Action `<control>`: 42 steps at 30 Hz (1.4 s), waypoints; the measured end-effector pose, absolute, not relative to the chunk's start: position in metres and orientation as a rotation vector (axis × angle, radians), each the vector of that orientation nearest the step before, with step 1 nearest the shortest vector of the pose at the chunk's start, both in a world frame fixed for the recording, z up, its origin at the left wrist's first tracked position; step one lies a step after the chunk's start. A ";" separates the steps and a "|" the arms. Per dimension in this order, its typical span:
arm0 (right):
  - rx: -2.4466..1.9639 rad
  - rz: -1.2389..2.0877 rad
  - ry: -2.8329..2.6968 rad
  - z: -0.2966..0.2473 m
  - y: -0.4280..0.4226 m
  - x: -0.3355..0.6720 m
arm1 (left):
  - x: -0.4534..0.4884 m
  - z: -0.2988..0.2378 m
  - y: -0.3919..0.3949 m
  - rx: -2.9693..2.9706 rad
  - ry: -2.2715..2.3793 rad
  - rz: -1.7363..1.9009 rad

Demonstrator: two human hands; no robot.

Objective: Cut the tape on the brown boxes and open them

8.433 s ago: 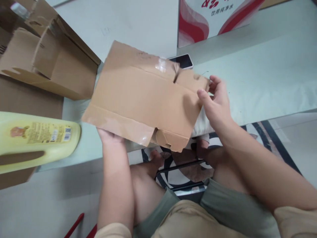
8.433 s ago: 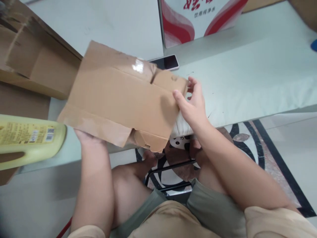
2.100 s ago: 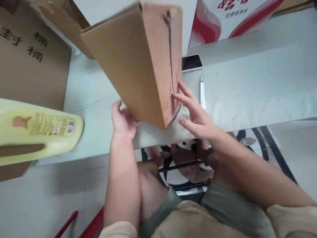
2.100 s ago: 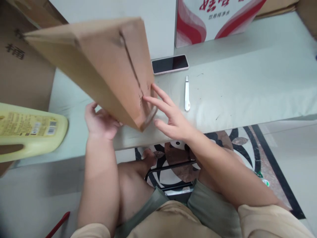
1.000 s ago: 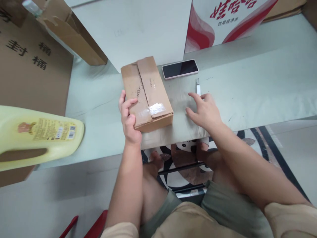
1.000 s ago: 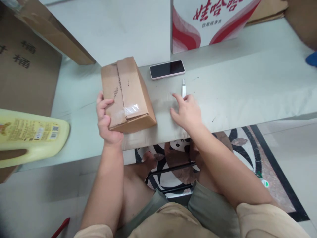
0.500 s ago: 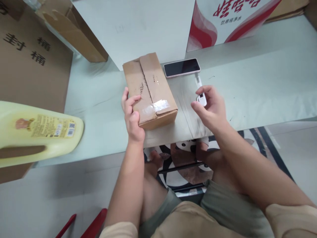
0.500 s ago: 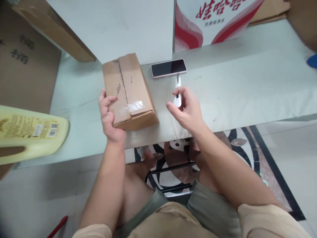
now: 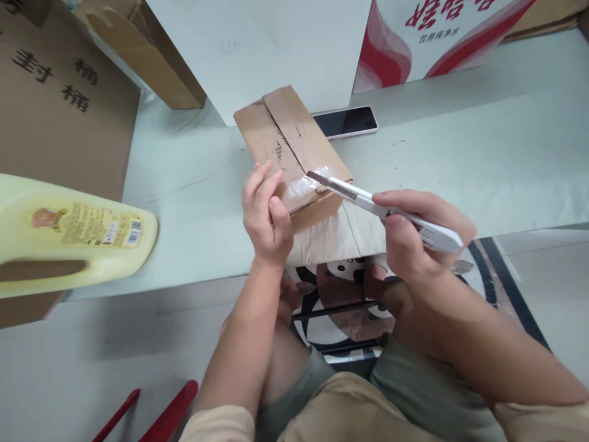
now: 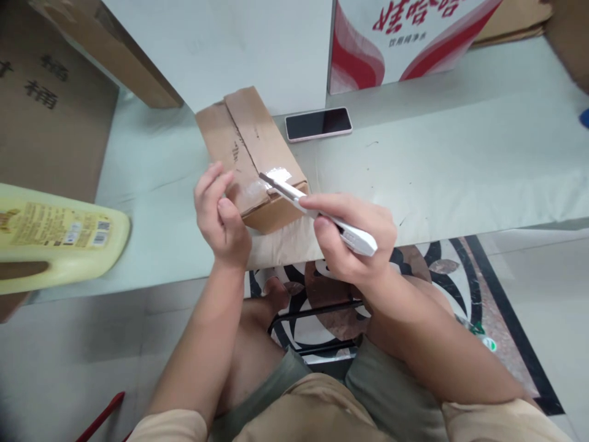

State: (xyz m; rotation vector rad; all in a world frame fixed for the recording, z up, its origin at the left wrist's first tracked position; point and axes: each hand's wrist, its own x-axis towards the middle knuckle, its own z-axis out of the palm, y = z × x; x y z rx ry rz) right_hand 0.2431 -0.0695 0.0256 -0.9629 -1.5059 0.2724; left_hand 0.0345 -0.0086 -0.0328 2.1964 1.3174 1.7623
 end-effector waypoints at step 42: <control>-1.195 0.270 -1.826 0.077 -0.084 0.223 | 0.047 -0.033 -0.009 2.366 1.423 1.687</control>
